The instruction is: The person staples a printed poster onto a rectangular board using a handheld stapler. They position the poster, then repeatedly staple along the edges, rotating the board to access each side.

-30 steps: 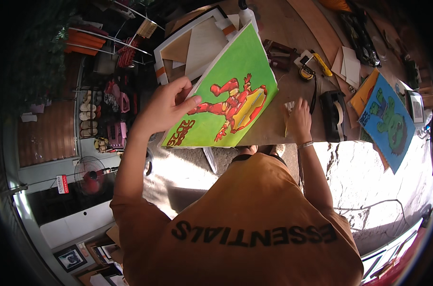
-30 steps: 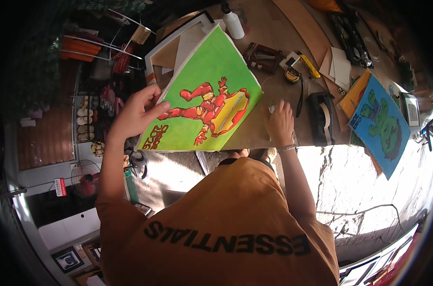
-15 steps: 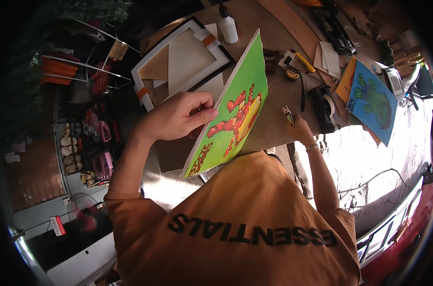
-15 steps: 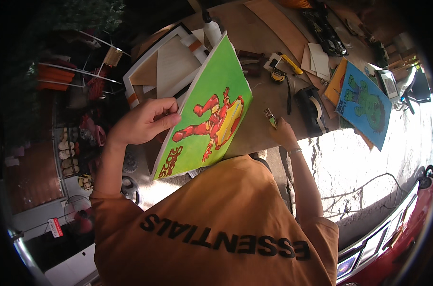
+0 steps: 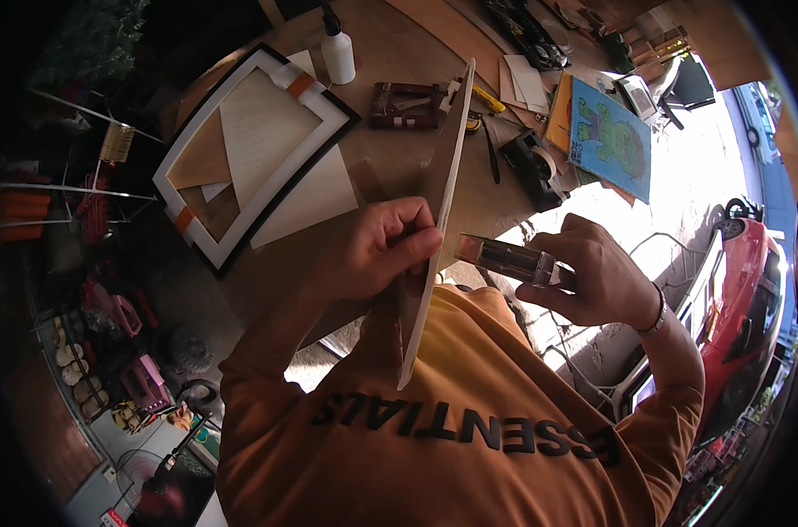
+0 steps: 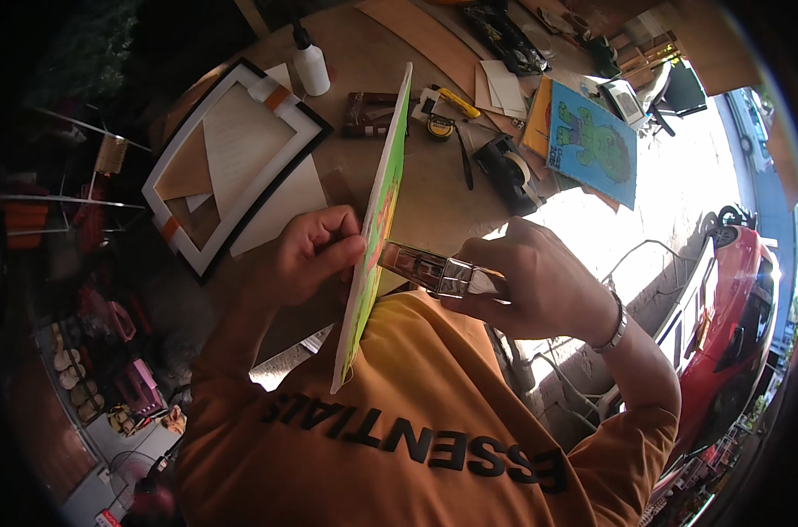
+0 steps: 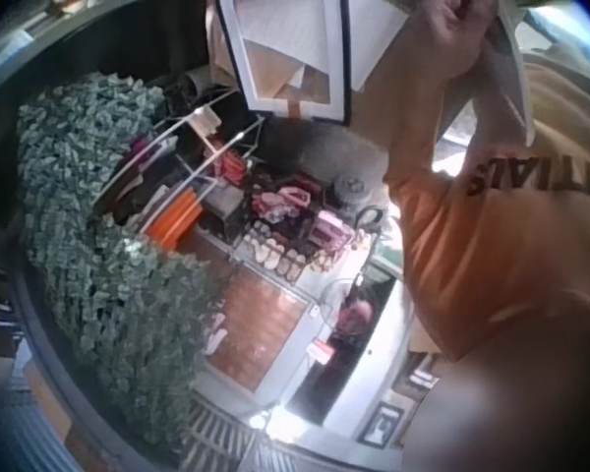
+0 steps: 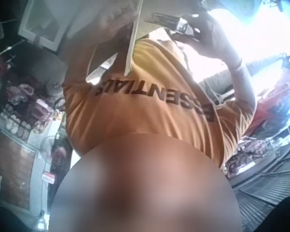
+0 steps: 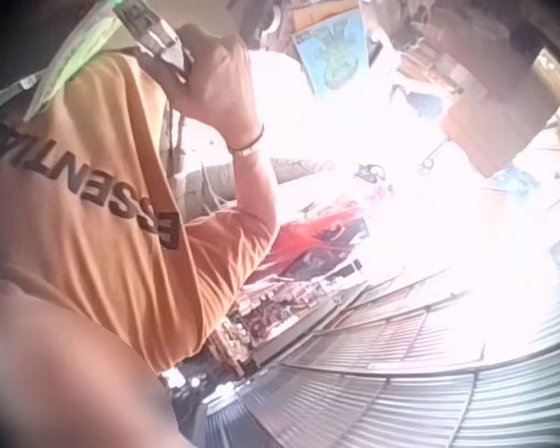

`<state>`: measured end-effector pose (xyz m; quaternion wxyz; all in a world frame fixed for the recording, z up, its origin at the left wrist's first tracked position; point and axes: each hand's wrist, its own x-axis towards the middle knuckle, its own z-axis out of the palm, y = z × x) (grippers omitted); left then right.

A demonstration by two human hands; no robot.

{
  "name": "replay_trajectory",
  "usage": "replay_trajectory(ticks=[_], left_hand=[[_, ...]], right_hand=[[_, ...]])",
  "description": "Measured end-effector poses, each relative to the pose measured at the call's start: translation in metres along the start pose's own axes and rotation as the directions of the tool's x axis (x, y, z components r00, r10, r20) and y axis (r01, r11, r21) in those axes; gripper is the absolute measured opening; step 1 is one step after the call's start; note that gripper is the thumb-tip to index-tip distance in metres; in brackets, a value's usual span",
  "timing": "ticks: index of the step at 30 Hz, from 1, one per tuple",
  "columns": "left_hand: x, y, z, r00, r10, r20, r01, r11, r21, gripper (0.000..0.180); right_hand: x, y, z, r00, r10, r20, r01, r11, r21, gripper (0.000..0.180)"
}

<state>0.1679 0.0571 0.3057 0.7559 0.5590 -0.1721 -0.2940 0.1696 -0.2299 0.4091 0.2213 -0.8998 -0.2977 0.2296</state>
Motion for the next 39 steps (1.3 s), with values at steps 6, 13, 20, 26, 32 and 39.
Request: replay_trajectory(ticks=[6, 13, 20, 26, 32, 39], left_hand=[[-0.002, -0.002, 0.003, 1.0, -0.017, -0.004, 0.017, 0.996, -0.091, 0.02], [0.0, -0.004, 0.007, 1.0, 0.023, -0.004, -0.023, 0.994, -0.103, 0.019], [0.005, -0.012, 0.008, 0.997, 0.068, 0.036, -0.062, 0.987, -0.151, 0.018], [0.004, -0.006, 0.006, 1.0, -0.009, 0.002, 0.009, 0.99, -0.138, 0.021], [-0.031, 0.018, 0.011, 0.994, -0.035, -0.105, 0.063, 0.958, 0.28, 0.02], [-0.03, 0.012, 0.015, 0.981, -0.183, -0.067, 0.181, 0.983, -0.041, 0.021]], right_hand=[[0.009, -0.019, -0.012, 0.997, 0.034, 0.066, -0.033, 0.999, -0.01, 0.033], [0.015, -0.025, -0.022, 0.994, -0.057, 0.096, 0.064, 0.995, -0.072, 0.036], [0.021, -0.039, -0.031, 0.99, -0.006, 0.139, 0.024, 0.991, -0.128, 0.032], [0.027, -0.041, -0.01, 0.992, 0.054, -0.116, -0.056, 0.998, -0.017, 0.03], [0.018, -0.021, -0.009, 0.907, 0.207, -0.366, -0.101, 0.952, 0.289, 0.03], [-0.001, -0.036, -0.01, 0.996, 0.062, 0.069, -0.054, 0.993, -0.107, 0.032]])
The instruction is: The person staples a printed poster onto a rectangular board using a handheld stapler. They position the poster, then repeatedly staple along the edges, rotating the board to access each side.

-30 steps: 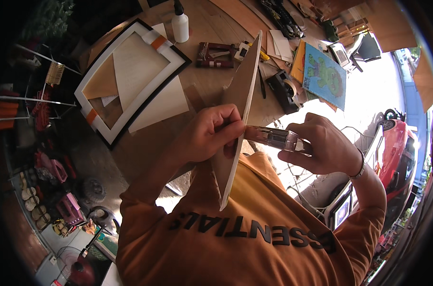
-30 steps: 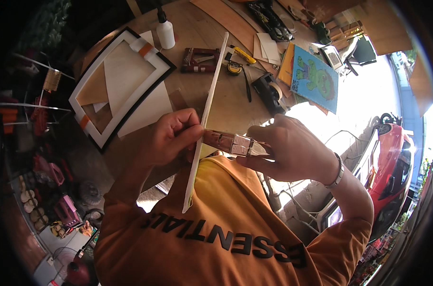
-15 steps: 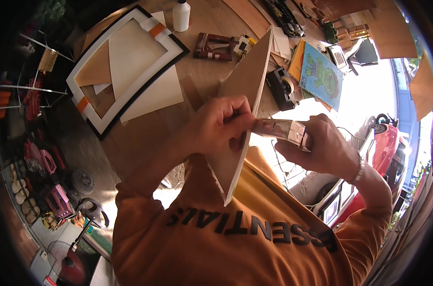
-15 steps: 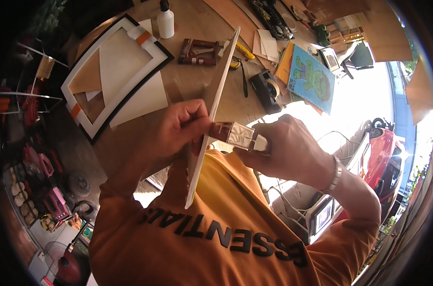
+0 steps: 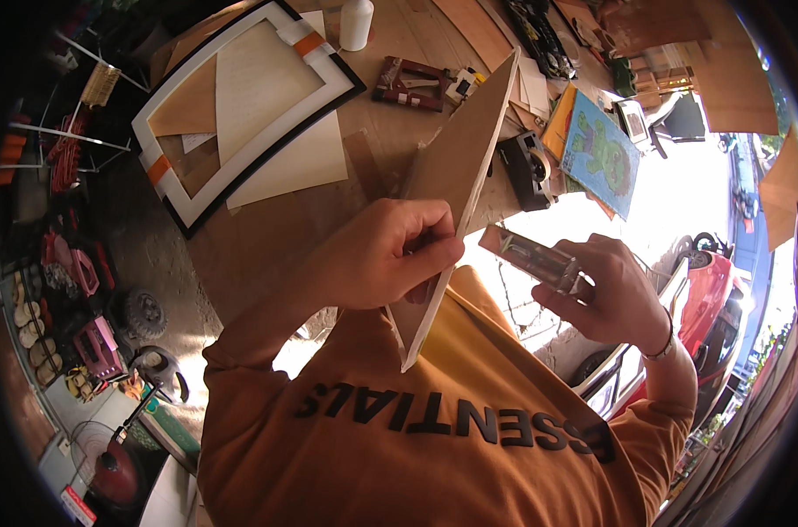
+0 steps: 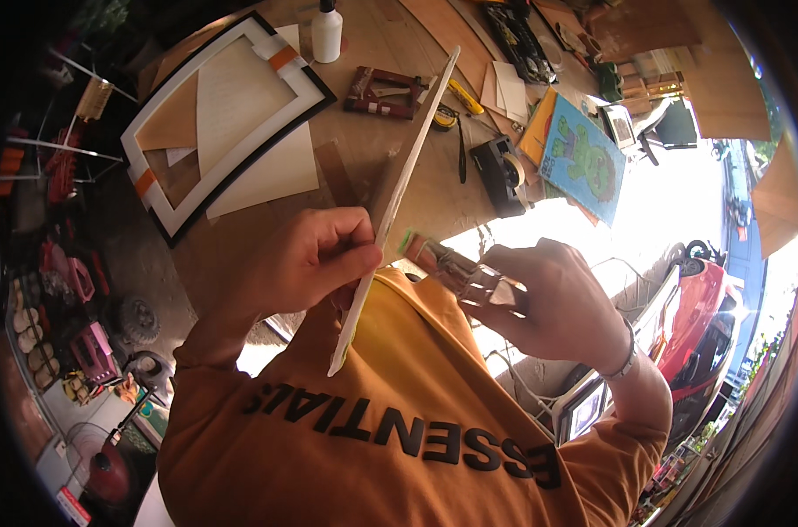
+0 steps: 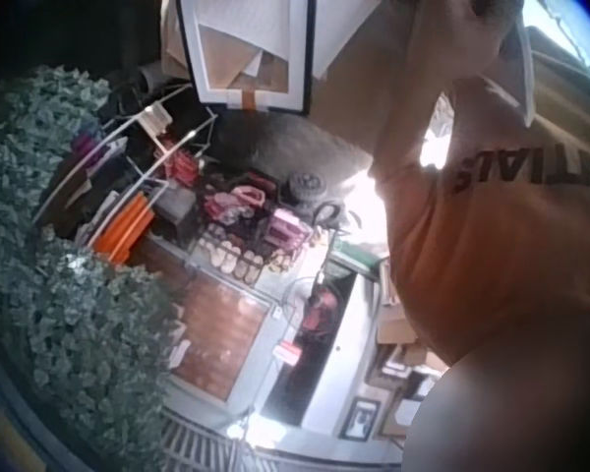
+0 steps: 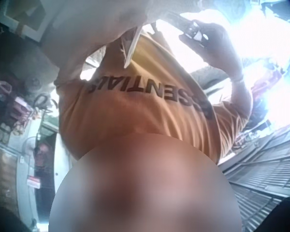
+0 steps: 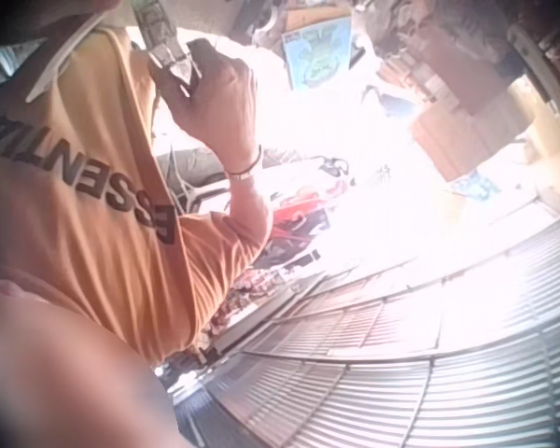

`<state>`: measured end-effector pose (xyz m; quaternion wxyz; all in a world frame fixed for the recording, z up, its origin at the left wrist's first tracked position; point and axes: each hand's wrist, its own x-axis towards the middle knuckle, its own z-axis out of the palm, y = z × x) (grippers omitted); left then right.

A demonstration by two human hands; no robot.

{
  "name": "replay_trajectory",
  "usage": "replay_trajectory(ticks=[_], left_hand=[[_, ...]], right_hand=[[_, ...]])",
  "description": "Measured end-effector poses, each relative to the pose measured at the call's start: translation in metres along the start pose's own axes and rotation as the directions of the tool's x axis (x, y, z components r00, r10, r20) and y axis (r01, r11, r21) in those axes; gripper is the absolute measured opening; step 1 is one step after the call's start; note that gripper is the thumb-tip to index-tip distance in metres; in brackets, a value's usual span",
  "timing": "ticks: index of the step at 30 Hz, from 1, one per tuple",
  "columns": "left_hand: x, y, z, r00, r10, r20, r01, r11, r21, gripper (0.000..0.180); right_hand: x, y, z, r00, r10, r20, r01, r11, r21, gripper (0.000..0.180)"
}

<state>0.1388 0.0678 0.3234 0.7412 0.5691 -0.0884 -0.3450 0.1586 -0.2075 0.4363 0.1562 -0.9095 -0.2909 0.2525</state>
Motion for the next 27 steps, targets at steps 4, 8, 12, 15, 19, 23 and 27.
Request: replay_trajectory(ticks=[4, 8, 12, 15, 19, 23, 27], left_hand=[[0.005, -0.007, 0.001, 0.997, 0.055, 0.057, -0.052, 0.997, -0.049, 0.021], [0.007, -0.013, 0.0, 0.993, 0.084, 0.083, -0.077, 0.994, -0.08, 0.022], [0.009, -0.015, -0.001, 0.988, 0.111, 0.107, -0.101, 0.99, -0.097, 0.022], [0.011, -0.016, -0.001, 0.986, 0.128, 0.109, -0.118, 0.988, -0.095, 0.022], [0.01, -0.012, 0.001, 0.993, 0.05, 0.103, -0.04, 0.994, -0.1, 0.023], [-0.004, -0.002, 0.003, 0.997, 0.038, -0.072, -0.042, 0.998, -0.054, 0.026], [-0.023, 0.005, 0.001, 0.983, 0.167, -0.075, -0.123, 0.906, 0.406, 0.028]], right_hand=[[0.001, -0.005, 0.002, 0.998, -0.009, 0.06, 0.012, 0.999, -0.046, 0.041], [-0.001, -0.011, -0.003, 0.993, 0.044, 0.111, -0.04, 0.998, -0.039, 0.04], [0.001, -0.018, -0.009, 0.994, 0.028, 0.103, -0.025, 0.999, -0.028, 0.032], [0.007, -0.025, -0.008, 0.996, 0.019, 0.09, -0.017, 1.0, -0.019, 0.028], [0.013, -0.029, 0.005, 0.992, 0.089, -0.084, -0.085, 0.995, 0.051, 0.027], [0.012, -0.009, 0.003, 0.983, 0.009, -0.185, 0.006, 0.997, 0.082, 0.032], [0.001, -0.001, 0.02, 0.955, 0.145, -0.258, -0.105, 0.981, 0.162, 0.032]])
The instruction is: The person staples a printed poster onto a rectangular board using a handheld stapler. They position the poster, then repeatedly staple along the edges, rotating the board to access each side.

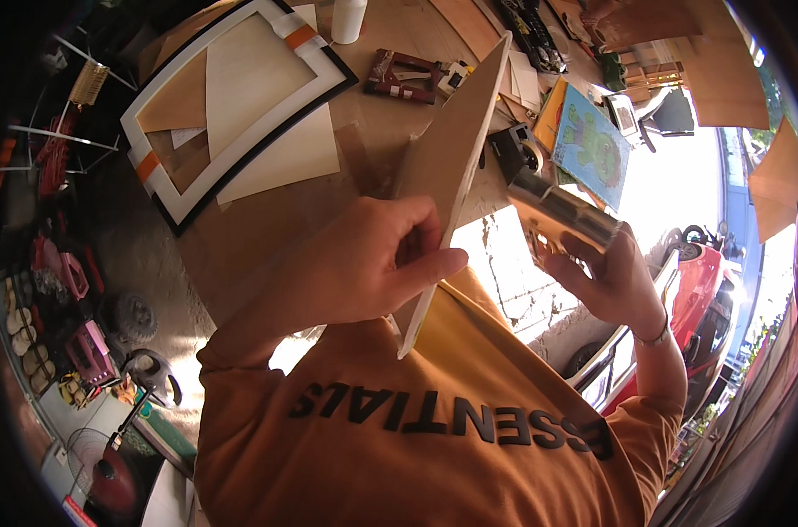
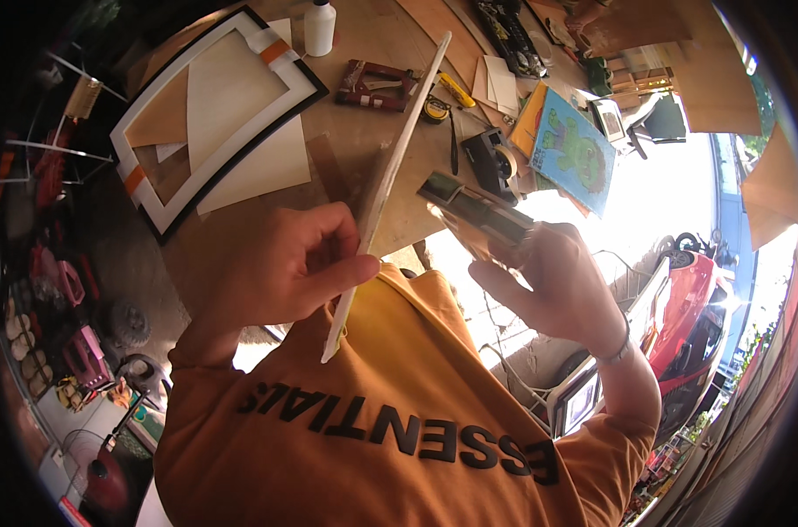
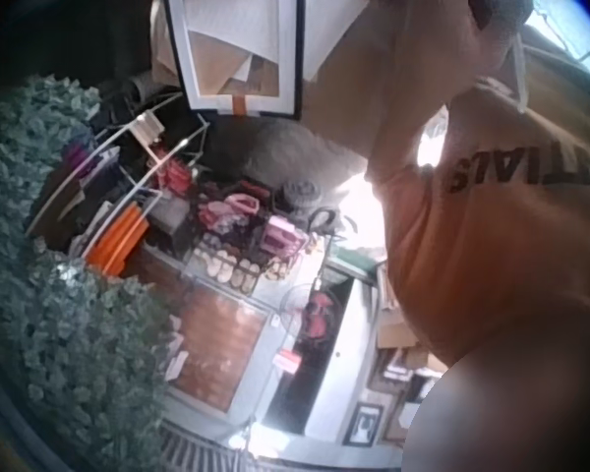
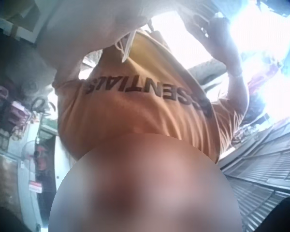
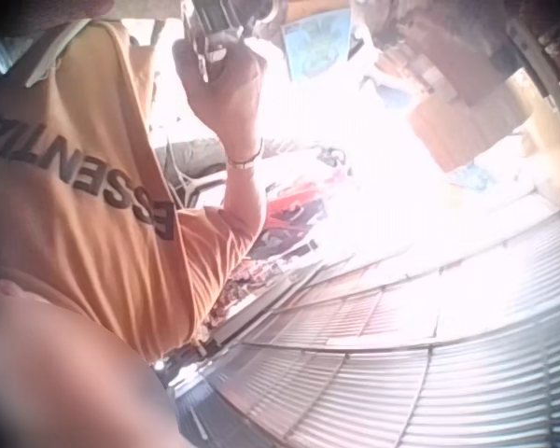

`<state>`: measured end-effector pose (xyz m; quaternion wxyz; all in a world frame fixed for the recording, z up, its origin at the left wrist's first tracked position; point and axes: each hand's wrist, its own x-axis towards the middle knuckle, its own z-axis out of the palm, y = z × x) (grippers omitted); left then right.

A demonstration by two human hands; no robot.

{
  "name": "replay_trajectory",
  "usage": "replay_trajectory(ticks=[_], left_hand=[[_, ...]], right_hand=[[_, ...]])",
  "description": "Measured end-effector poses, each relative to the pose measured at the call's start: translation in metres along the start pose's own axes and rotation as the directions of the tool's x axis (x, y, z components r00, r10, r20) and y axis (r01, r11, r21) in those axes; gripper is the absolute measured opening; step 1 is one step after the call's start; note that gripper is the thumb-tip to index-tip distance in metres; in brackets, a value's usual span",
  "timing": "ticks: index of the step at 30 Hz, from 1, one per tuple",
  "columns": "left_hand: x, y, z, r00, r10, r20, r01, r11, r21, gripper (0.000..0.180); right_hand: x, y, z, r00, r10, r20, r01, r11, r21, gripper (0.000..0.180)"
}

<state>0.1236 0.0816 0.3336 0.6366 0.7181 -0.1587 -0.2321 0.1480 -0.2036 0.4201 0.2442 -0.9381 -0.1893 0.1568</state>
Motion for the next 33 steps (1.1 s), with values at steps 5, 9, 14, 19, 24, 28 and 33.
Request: replay_trajectory(ticks=[5, 9, 14, 19, 24, 28, 33], left_hand=[[0.005, -0.007, 0.004, 0.997, 0.003, 0.071, 0.007, 0.99, -0.143, 0.028], [0.007, -0.015, 0.007, 0.982, -0.043, 0.183, 0.118, 0.9, -0.42, 0.018], [0.008, -0.021, 0.008, 0.974, -0.044, 0.223, 0.147, 0.871, -0.469, 0.018], [0.009, -0.021, 0.008, 0.975, -0.025, 0.222, 0.131, 0.869, -0.478, 0.019], [0.008, -0.019, 0.008, 0.974, -0.02, 0.224, 0.137, 0.842, -0.522, 0.019], [0.01, -0.023, 0.009, 0.973, -0.018, 0.23, 0.142, 0.833, -0.535, 0.021], [0.012, -0.03, 0.008, 0.973, -0.025, 0.23, 0.15, 0.825, -0.545, 0.022]], right_hand=[[-0.014, -0.009, -0.004, 0.962, -0.115, 0.246, 0.141, 0.986, -0.089, 0.025], [-0.012, -0.021, -0.005, 0.95, -0.121, 0.289, 0.154, 0.983, -0.096, 0.027], [-0.009, -0.03, -0.01, 0.927, -0.079, 0.367, 0.131, 0.984, -0.12, 0.028], [-0.008, -0.032, -0.011, 0.922, -0.065, 0.381, 0.126, 0.982, -0.139, 0.027], [-0.006, -0.035, -0.014, 0.914, -0.063, 0.402, 0.125, 0.984, -0.128, 0.025], [-0.001, -0.042, -0.013, 0.919, -0.047, 0.391, 0.111, 0.983, -0.145, 0.024], [-0.002, -0.039, 0.01, 0.964, -0.059, 0.259, 0.1, 0.984, -0.148, 0.028]])
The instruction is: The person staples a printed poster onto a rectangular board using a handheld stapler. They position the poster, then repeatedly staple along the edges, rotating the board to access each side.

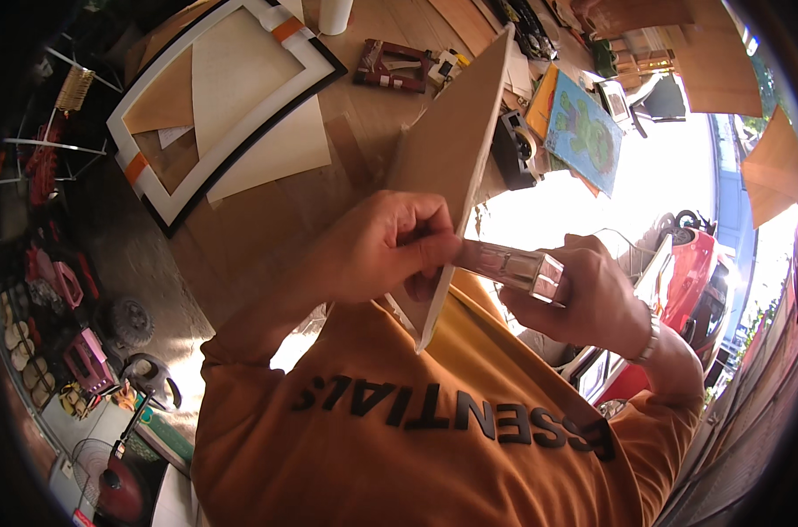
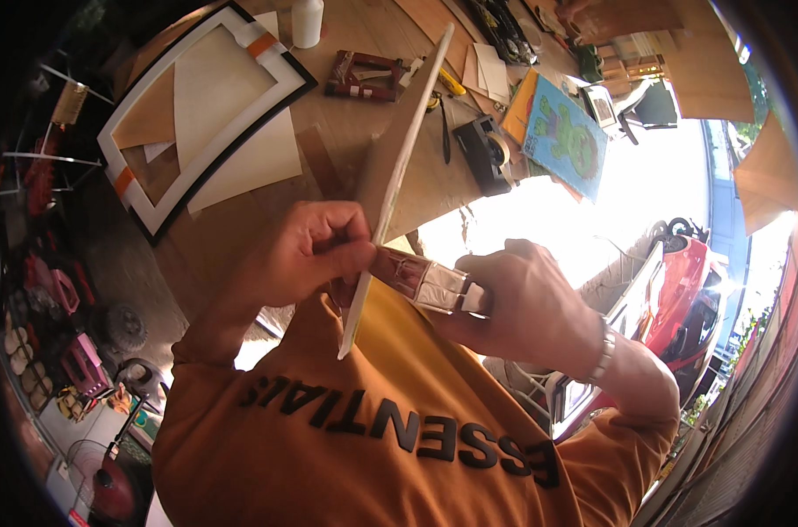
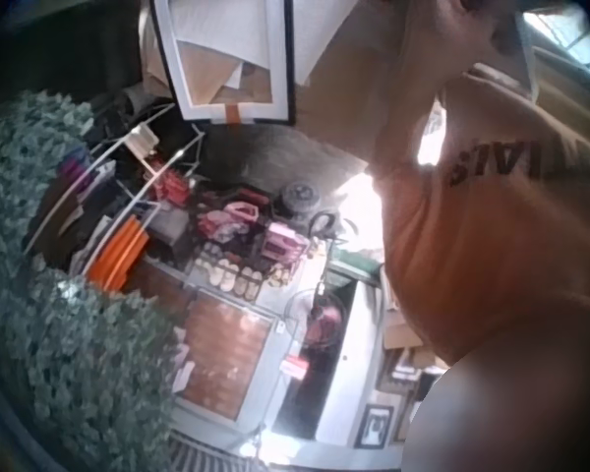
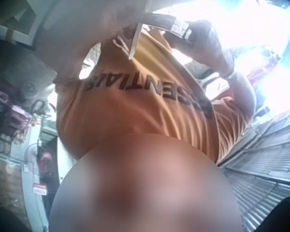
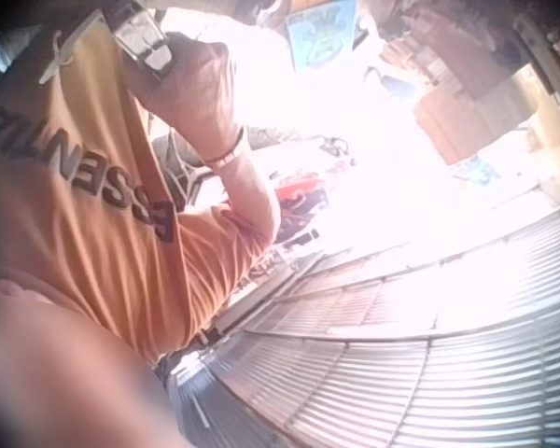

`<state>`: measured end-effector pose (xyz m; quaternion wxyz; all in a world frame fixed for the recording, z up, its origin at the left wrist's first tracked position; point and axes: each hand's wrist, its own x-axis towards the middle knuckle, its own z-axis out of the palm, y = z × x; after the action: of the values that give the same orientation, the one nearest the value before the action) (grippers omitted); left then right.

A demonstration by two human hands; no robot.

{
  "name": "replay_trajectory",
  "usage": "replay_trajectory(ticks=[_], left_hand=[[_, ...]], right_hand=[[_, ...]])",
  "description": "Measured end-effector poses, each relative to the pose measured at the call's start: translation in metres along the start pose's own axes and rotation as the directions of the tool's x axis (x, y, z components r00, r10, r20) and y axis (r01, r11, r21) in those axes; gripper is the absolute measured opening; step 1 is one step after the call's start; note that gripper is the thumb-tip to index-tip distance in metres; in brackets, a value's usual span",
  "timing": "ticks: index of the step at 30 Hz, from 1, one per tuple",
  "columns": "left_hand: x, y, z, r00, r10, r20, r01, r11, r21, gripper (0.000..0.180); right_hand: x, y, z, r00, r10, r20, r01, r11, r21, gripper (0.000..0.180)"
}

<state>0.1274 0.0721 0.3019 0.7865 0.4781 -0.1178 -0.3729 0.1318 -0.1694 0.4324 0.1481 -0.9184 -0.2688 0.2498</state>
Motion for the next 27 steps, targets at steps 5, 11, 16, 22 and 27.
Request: replay_trajectory(ticks=[5, 11, 16, 22, 27], left_hand=[[-0.015, 0.009, 0.002, 0.992, 0.02, -0.122, -0.007, 0.995, 0.104, 0.022], [-0.041, 0.013, 0.007, 0.992, 0.059, -0.11, -0.008, 0.907, 0.42, 0.02], [-0.03, -0.002, 0.01, 1.0, 0.021, -0.022, -0.021, 1.0, -0.007, 0.019], [-0.023, -0.01, 0.011, 0.998, 0.054, 0.012, -0.053, 0.997, -0.064, 0.018], [-0.023, -0.01, 0.01, 0.999, 0.049, 0.015, -0.048, 0.997, -0.056, 0.018]], right_hand=[[-0.004, 0.022, 0.003, 0.967, -0.002, -0.254, 0.036, 0.991, 0.129, 0.037], [-0.014, 0.015, 0.005, 0.99, 0.024, -0.142, -0.014, 0.998, 0.067, 0.023], [-0.025, 0.002, 0.001, 0.997, -0.026, 0.075, 0.019, 0.996, 0.088, 0.029], [-0.023, -0.009, -0.004, 0.994, -0.015, 0.109, 0.008, 0.998, 0.068, 0.024], [-0.024, -0.014, -0.009, 0.988, 0.074, 0.139, -0.079, 0.996, 0.033, 0.028]])
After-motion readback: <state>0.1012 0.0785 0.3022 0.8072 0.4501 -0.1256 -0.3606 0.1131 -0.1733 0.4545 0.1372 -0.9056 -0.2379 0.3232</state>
